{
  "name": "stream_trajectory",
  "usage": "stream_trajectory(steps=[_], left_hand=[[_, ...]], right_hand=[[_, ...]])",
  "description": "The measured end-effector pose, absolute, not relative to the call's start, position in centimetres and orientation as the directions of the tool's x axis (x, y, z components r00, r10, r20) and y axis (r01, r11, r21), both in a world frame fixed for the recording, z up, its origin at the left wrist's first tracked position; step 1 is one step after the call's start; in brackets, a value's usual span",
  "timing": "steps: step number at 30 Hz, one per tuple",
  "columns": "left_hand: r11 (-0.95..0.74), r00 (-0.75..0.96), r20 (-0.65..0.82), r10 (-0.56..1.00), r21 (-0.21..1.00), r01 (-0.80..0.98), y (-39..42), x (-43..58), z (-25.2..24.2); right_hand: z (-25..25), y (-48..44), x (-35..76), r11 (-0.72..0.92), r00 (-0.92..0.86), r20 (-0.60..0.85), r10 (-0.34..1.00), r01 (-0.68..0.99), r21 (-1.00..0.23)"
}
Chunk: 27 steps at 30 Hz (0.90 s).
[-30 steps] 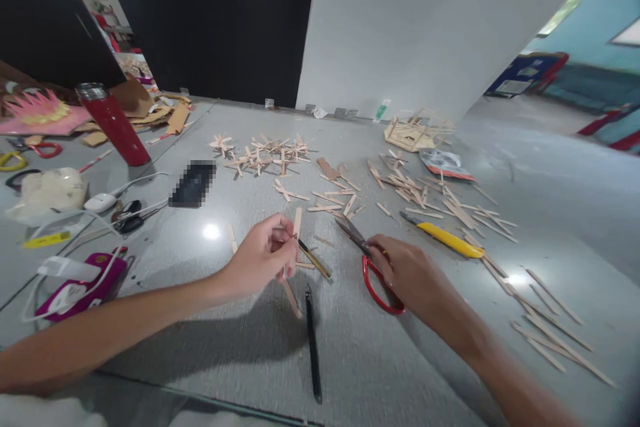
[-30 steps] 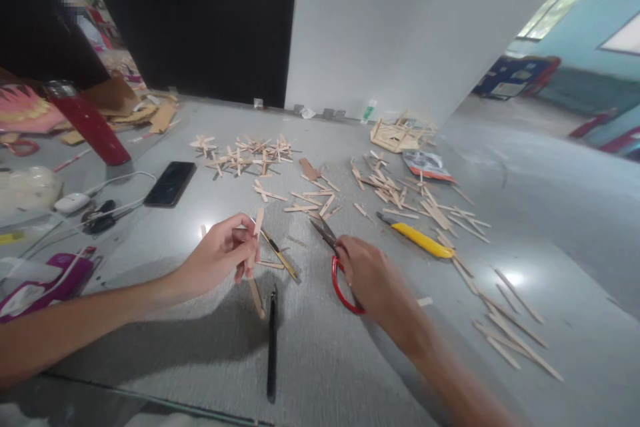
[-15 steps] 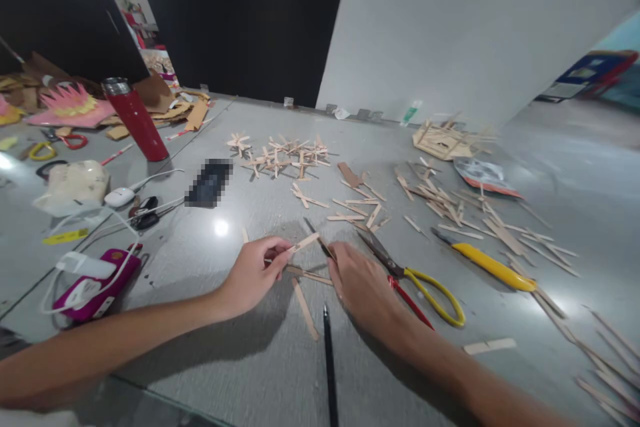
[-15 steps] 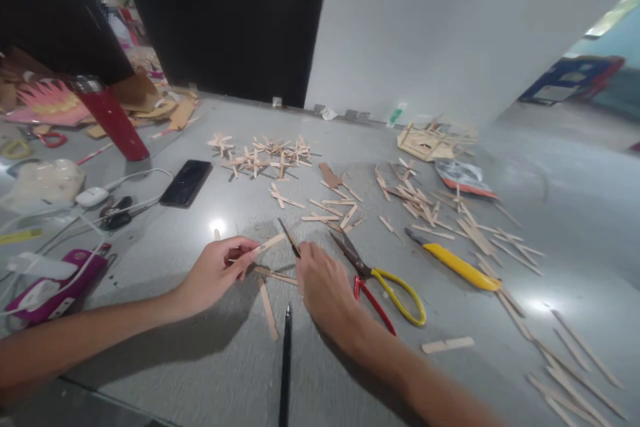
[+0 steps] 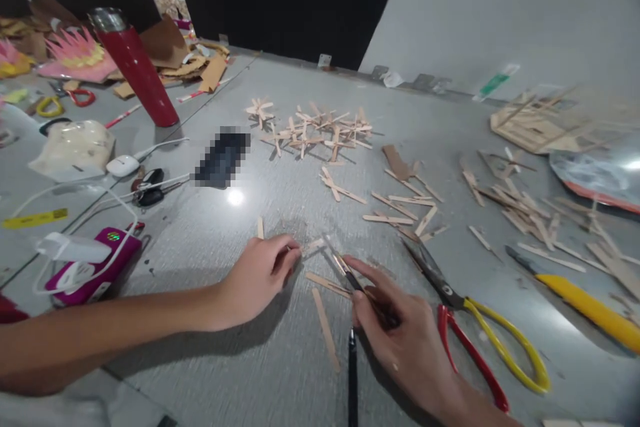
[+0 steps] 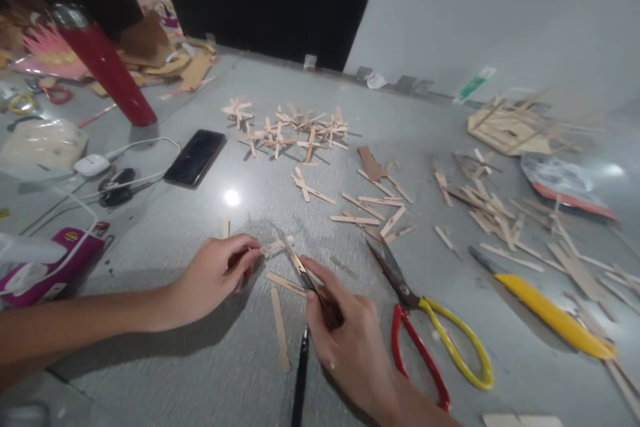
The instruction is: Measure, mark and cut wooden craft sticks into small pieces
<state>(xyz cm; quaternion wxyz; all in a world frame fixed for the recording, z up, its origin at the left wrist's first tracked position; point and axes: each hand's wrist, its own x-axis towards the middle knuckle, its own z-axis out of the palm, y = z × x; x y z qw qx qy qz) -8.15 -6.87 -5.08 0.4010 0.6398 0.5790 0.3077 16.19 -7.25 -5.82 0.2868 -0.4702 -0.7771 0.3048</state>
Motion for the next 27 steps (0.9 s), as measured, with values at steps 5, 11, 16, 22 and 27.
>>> stream_trajectory(steps=[5, 11, 16, 22, 27], left_hand=[[-0.014, 0.11, -0.044, 0.993, 0.879, 0.477, -7.1, -8.1, -5.1], [-0.026, 0.094, -0.021, 0.995, 0.88, 0.474, -7.2, -8.0, -5.0], [-0.041, 0.068, 0.009, 0.998, 0.878, 0.476, -7.4, -8.0, -5.5], [-0.105, 0.086, 0.072, 0.994, 0.855, 0.507, -7.6, -7.9, -5.9], [-0.132, 0.124, 0.08, 0.989, 0.855, 0.502, -7.6, -8.0, -5.9]], right_hand=[[-5.1, -7.4, 16.2, 0.33, -0.418, 0.095, 0.903, 0.535, -0.778], [-5.1, -7.5, 16.2, 0.299, -0.407, 0.051, 0.912, 0.575, -0.762], [-4.7, -7.3, 15.9, 0.261, -0.423, -0.004, 0.906, 0.567, -0.781], [-3.8, -7.0, 15.6, -0.009, -0.376, -0.211, 0.902, 0.473, -0.881], [-3.3, -7.2, 15.4, -0.376, -0.338, -0.46, 0.821, 0.285, -0.882]])
